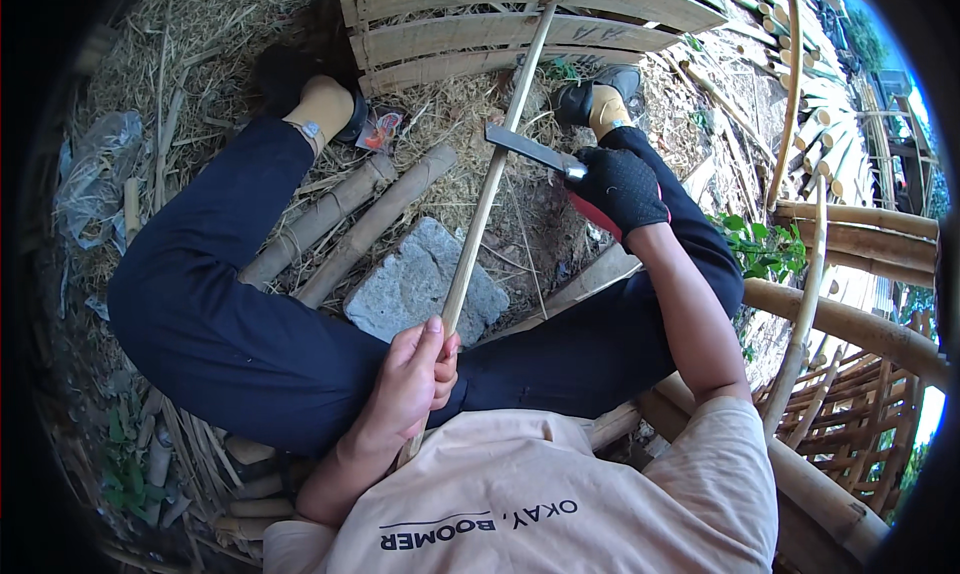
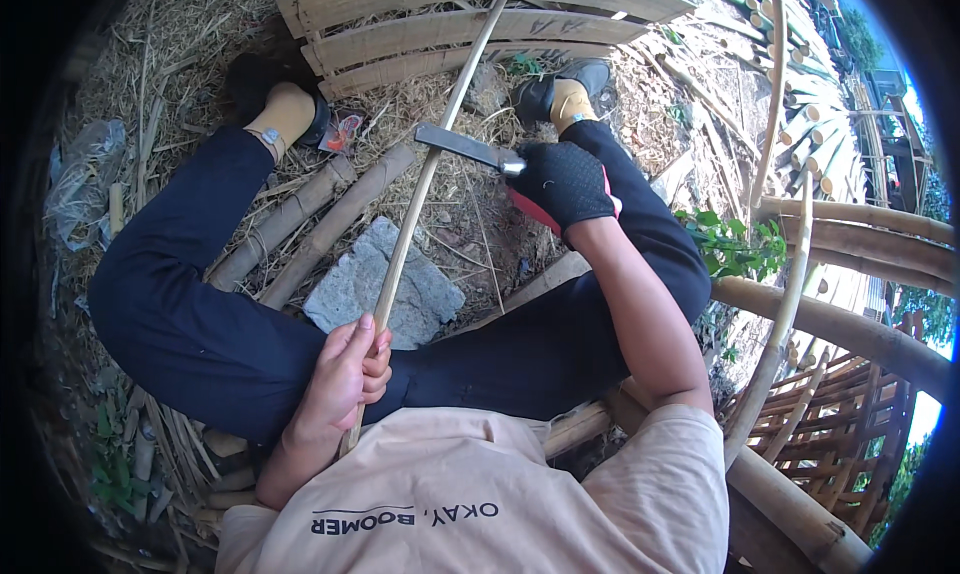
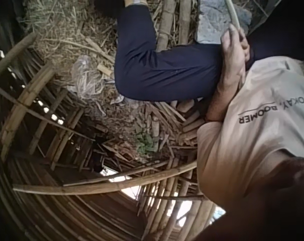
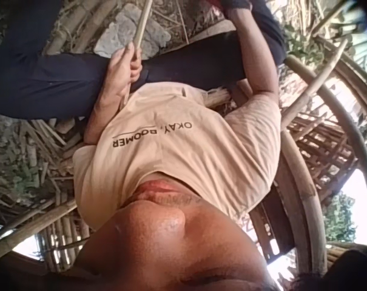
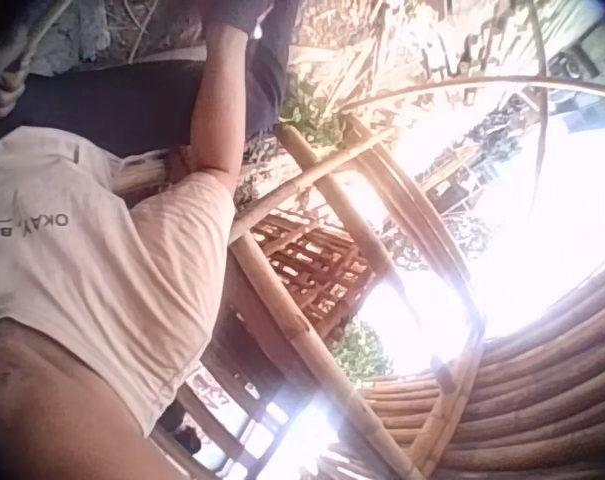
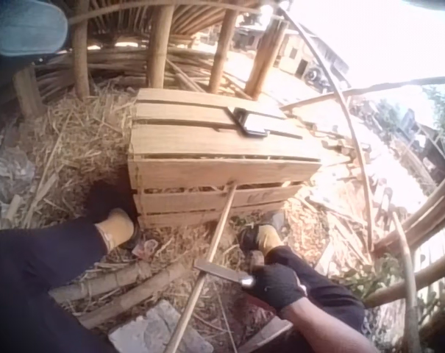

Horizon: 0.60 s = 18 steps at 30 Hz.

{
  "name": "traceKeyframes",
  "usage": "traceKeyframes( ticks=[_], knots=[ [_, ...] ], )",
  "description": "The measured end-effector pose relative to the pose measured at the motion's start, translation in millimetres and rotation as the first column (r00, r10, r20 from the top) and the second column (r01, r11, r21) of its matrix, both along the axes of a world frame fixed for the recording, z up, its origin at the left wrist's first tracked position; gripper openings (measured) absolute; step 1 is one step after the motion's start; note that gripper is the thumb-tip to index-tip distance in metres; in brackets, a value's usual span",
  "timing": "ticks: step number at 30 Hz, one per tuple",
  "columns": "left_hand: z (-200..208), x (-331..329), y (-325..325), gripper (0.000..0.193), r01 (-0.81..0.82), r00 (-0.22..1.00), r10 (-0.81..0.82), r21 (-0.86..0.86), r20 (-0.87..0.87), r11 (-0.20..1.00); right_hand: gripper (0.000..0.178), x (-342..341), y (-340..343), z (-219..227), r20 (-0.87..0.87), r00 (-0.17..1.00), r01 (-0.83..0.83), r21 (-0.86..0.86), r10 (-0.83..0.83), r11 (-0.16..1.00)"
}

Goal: The person sands the surface of a bamboo strip using a small metal block.

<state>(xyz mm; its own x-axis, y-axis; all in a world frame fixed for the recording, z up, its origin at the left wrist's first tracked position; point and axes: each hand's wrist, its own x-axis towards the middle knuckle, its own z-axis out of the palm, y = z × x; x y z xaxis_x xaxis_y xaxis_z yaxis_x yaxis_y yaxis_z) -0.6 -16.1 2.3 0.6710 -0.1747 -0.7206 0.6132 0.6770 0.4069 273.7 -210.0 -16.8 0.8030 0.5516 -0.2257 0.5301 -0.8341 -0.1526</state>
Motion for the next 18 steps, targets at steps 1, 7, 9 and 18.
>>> traceKeyframes(
  ticks=[1,7,9,18],
  knots=[
    [1.4,0.1,2.4,0.04,0.0,1.0,-0.001,-0.023,-0.013,1.0,0.031,-3.8,0.1,1.8,0.018,1.0,-0.002,0.015,0.002,1.0],
    [1.9,2.0,11.4,0.04,-0.006,1.0,0.004,-0.14,-0.015,0.99,0.032,-52.6,16.2,21.5,-0.139,0.984,-0.098,0.13,0.116,0.987],
    [1.1,1.7,12.3,0.04,-0.012,1.0,0.009,-0.176,-0.015,0.984,0.029,-66.7,18.9,22.4,-0.157,0.952,-0.221,0.245,0.264,0.944],
    [-5.1,0.5,5.3,0.039,0.03,1.0,-0.029,-0.104,0.01,0.994,0.026,-78.7,24.2,22.4,-0.315,0.91,-0.26,0.078,0.271,0.962]
  ],
)
